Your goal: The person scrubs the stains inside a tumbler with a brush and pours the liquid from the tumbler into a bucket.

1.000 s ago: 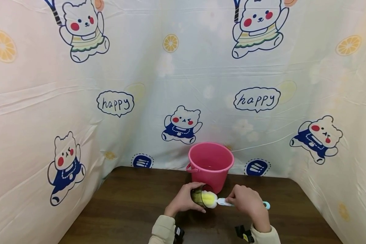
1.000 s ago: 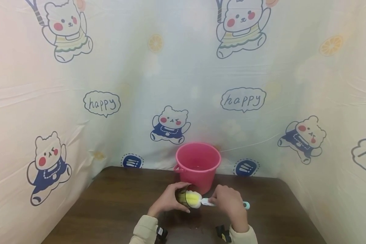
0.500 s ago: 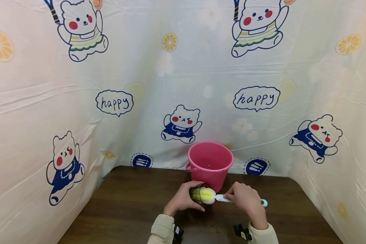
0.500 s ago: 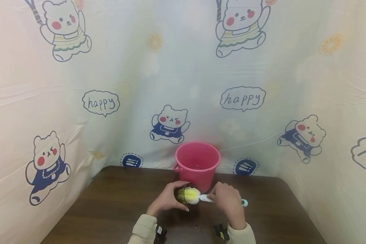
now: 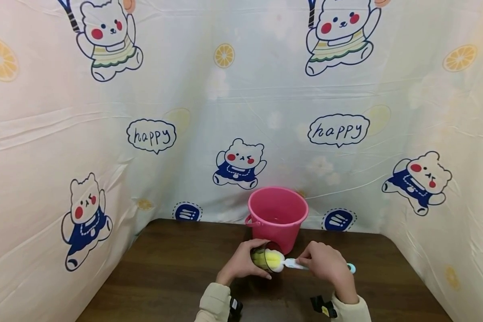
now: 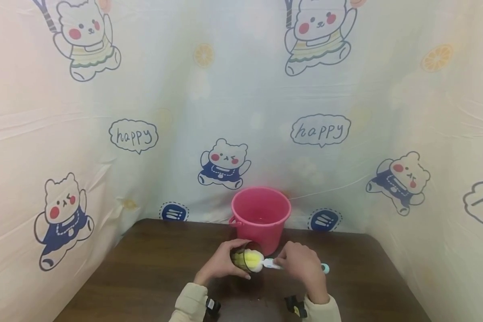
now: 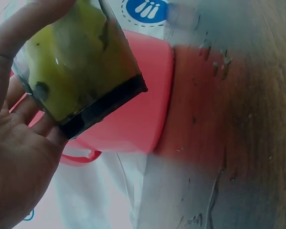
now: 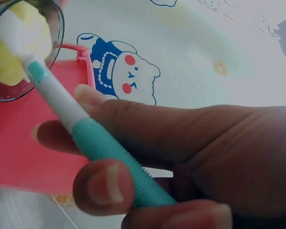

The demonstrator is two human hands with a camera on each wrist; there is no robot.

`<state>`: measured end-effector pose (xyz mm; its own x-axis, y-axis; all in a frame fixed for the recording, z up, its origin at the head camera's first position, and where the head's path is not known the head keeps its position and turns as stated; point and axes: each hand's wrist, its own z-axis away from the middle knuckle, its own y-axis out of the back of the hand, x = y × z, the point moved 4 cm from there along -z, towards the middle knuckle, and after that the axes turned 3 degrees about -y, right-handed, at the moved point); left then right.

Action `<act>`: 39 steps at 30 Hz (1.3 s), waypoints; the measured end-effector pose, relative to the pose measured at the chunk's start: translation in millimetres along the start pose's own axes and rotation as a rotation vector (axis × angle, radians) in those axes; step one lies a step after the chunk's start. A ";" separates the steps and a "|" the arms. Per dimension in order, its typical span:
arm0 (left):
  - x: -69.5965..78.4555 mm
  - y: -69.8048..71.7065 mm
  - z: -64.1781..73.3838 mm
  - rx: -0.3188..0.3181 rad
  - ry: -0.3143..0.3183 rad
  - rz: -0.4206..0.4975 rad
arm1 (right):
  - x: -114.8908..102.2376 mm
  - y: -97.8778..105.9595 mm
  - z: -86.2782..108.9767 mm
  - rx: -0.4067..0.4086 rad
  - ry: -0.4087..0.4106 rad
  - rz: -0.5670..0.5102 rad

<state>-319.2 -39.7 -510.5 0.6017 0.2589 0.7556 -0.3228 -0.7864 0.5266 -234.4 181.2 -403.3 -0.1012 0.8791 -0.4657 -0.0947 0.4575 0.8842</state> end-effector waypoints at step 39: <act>6.1 8.4 2.5 0.035 0.019 -0.031 | -2.6 0.0 0.3 0.074 -0.047 0.082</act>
<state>-316.4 -46.1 -502.5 0.5969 0.2943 0.7464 -0.2782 -0.7967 0.5366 -233.8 179.0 -402.1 -0.0594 0.9183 -0.3913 -0.0148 0.3912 0.9202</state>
